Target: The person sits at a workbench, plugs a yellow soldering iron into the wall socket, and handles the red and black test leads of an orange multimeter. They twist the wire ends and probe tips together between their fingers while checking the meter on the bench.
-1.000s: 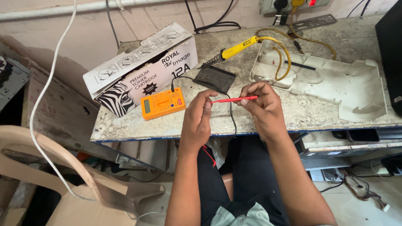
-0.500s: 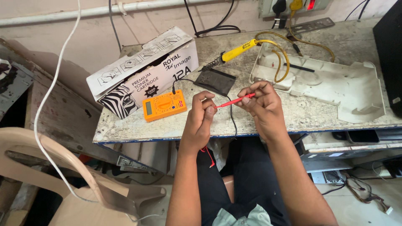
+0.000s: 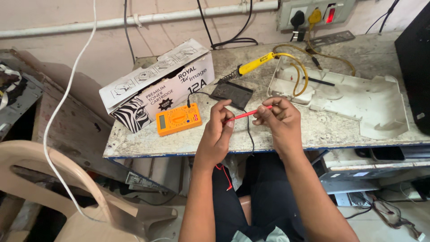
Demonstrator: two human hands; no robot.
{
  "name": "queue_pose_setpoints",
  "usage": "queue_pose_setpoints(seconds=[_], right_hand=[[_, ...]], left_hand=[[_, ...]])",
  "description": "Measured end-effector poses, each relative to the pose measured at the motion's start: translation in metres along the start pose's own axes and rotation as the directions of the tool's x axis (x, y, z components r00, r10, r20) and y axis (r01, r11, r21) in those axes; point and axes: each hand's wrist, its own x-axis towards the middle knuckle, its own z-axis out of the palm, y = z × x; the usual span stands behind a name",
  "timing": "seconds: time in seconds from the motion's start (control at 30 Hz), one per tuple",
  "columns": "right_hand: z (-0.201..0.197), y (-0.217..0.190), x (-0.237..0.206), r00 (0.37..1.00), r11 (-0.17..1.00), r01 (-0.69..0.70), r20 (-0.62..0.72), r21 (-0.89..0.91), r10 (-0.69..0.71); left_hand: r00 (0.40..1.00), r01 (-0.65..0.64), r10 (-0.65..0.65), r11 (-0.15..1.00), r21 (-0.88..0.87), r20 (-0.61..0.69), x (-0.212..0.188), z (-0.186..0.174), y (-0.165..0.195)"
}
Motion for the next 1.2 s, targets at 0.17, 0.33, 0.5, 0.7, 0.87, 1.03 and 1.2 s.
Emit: queue_pose_setpoints(seconds=[0.17,0.33,0.5,0.7,0.87,1.03,1.2], right_hand=[[-0.002,-0.003,0.002,1.000,0.999,-0.027,-0.009,0.031,0.027],[-0.002,-0.003,0.002,0.999,0.998,-0.017,-0.039,0.053,0.019],[-0.002,-0.003,0.004,0.997,0.991,0.029,-0.073,0.130,-0.020],[-0.010,-0.002,0.002,0.998,0.977,0.008,-0.059,0.214,0.005],[-0.017,0.006,0.001,1.000,0.983,-0.014,-0.001,0.183,0.015],[-0.019,0.013,0.002,0.998,0.999,-0.013,0.062,0.038,0.010],[-0.016,0.009,0.000,0.999,0.998,0.025,0.020,0.054,-0.026]], left_hand=[[0.999,0.019,-0.018,1.000,0.025,-0.041,0.002,0.000,-0.002],[0.988,0.087,-0.090,0.996,-0.024,-0.122,0.004,0.001,-0.006],[0.989,0.086,-0.075,0.993,0.078,-0.129,0.005,0.003,-0.003],[0.993,0.047,-0.030,0.989,0.143,-0.116,0.005,0.004,0.004],[0.992,0.099,-0.090,0.990,0.098,-0.093,0.005,0.003,0.006],[0.996,0.090,-0.088,0.990,0.108,-0.028,0.004,0.003,0.006],[0.992,0.121,-0.119,0.992,0.043,-0.043,0.004,0.004,0.005]])
